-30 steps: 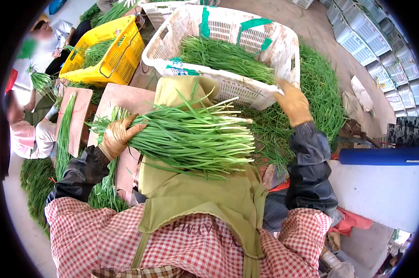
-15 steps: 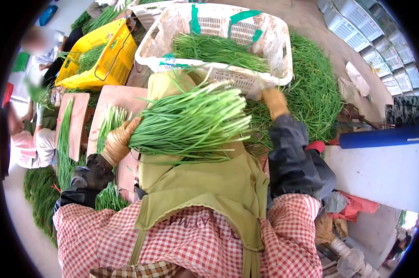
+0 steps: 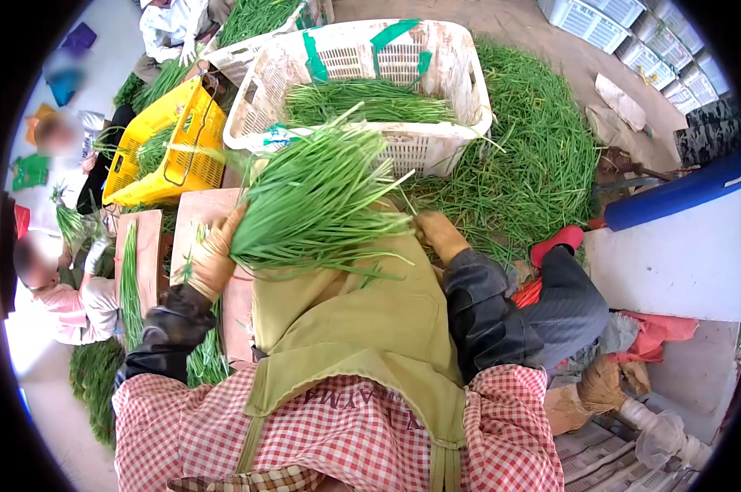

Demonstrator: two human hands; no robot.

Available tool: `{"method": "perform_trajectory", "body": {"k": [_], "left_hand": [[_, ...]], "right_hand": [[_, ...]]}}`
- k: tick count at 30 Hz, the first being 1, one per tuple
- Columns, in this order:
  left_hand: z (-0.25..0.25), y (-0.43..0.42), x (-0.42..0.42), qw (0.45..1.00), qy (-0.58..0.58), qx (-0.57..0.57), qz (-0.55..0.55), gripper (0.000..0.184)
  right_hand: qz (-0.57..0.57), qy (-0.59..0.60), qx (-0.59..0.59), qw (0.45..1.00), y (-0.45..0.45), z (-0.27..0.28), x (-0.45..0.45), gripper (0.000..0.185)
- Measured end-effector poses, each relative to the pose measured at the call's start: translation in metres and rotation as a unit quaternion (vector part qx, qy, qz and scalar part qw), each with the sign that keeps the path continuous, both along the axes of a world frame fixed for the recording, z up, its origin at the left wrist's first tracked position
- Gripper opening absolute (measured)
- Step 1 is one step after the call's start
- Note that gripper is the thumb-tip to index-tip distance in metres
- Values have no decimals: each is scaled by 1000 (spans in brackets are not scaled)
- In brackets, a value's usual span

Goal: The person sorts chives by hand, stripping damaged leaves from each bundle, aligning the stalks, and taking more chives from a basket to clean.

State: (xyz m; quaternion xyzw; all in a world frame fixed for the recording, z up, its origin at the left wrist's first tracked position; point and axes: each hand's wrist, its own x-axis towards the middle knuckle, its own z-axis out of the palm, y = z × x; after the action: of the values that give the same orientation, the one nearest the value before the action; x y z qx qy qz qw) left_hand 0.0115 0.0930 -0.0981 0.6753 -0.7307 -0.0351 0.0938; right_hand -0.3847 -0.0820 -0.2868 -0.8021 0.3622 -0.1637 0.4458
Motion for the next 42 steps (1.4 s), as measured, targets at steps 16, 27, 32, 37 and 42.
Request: {"method": "perform_trajectory", "body": {"k": [16,27,32,37,42], "left_hand": [[-26,0,-13,998,-44,-11,54,80],[15,14,3,990,-137,-36,-12,70],[0,1,20,995,-85,-44,-21,67],[-10,-18,26,997,-22,-34,-67,73],[-13,-28,28,995,-52,-20,-84,68]], "right_hand": [[-177,-115,97,973,-21,204,51,28],[-68,-171,453,872,8,123,90,19],[-133,-308,490,805,15,125,79,8],[-127,-431,573,685,21,146,53,7],[-71,-506,650,562,11,117,30,12]]}}
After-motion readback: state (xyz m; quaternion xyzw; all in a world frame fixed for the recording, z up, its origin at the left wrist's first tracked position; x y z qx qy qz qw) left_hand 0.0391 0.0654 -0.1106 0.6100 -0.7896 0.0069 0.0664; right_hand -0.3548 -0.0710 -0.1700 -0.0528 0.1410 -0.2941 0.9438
